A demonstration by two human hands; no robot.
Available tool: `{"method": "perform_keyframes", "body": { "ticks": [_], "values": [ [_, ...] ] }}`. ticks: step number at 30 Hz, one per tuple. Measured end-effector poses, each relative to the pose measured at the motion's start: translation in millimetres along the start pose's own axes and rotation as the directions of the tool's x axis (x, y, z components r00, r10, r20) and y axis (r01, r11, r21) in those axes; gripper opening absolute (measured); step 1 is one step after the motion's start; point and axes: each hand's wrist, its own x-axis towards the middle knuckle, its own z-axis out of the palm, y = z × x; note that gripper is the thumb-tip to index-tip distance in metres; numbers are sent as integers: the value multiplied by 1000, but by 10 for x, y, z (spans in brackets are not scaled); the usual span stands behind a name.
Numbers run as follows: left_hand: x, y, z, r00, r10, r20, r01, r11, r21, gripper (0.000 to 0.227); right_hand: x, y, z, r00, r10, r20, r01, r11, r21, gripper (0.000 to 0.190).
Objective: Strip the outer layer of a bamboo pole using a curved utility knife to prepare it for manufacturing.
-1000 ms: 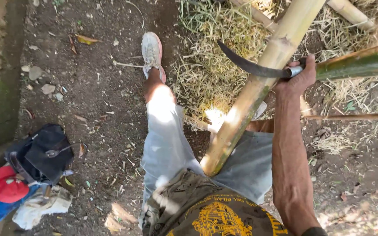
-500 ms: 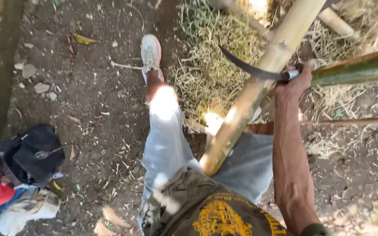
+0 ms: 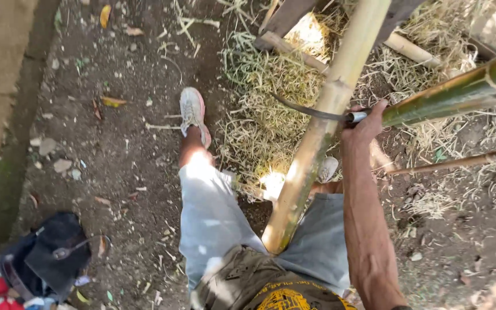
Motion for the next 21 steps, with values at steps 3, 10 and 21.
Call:
{"method": "perform_keyframes", "body": {
  "ticks": [3, 10, 21],
  "values": [
    [992, 982, 349, 995, 91, -39, -86, 990, 115, 34, -196, -9, 37, 989, 2, -145, -5, 1000, -24, 48],
    [1801, 4897, 1671, 588, 807, -55, -799, 569, -192, 37, -717, -55, -215, 940, 176, -292, -213, 972, -101, 46],
    [1395, 5531, 3101, 392, 830, 397, -700, 549, -457, 33, -891, -145, -759, 951, 178, -253, -193, 981, -37, 49]
  ]
}}
